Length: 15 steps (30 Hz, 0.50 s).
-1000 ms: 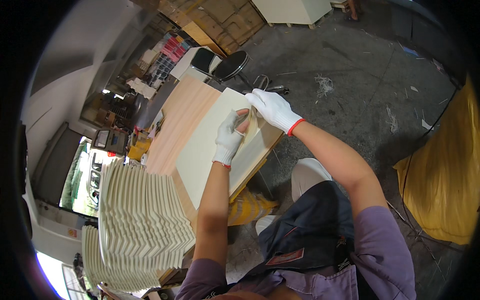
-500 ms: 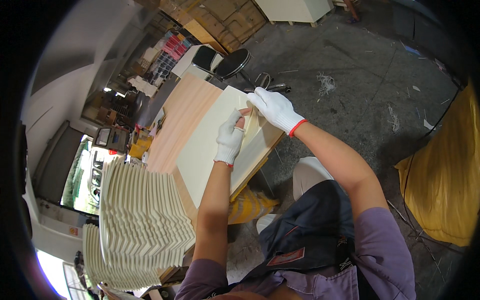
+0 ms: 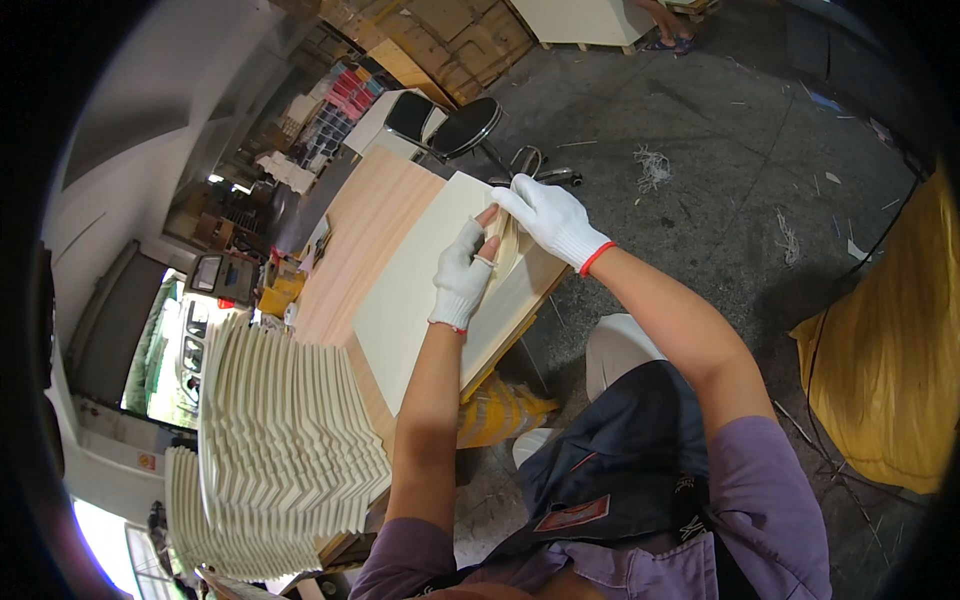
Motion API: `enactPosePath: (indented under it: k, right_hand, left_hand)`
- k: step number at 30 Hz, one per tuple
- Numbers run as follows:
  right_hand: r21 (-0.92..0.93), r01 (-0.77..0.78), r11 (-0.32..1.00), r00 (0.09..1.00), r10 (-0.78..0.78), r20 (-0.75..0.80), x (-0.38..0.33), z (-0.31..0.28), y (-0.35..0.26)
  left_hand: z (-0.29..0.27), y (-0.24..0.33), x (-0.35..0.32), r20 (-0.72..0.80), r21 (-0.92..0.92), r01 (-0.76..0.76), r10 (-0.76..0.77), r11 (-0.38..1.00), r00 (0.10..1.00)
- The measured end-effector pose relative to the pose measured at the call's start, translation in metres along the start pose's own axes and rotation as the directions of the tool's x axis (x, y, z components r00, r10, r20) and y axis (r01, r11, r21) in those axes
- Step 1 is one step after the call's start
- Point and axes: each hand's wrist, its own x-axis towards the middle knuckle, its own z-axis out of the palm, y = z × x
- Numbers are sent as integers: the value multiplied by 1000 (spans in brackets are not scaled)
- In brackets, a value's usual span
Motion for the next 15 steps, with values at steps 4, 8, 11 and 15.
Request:
enactPosePath:
  k: [4,8,11,15]
  right_hand:
    - [-8,34,999,999,-34,-26,-1,1,2]
    - [0,40,999,999,-40,-19,0,3,5]
    - [7,5,1000,1000,-5,-5,-1,0,1]
    - [-14,2,1000,1000,-2,12,-2,-2,-1]
  left_hand:
    - [0,1,0,37,-55,-51,54,997,998]
    - [1,-6,3,42,-138,-61,67,989,997]
    - [-1,-1,2,88,-185,3,14,983,996]
    - [0,9,-1,-13,-98,-47,46,994,999]
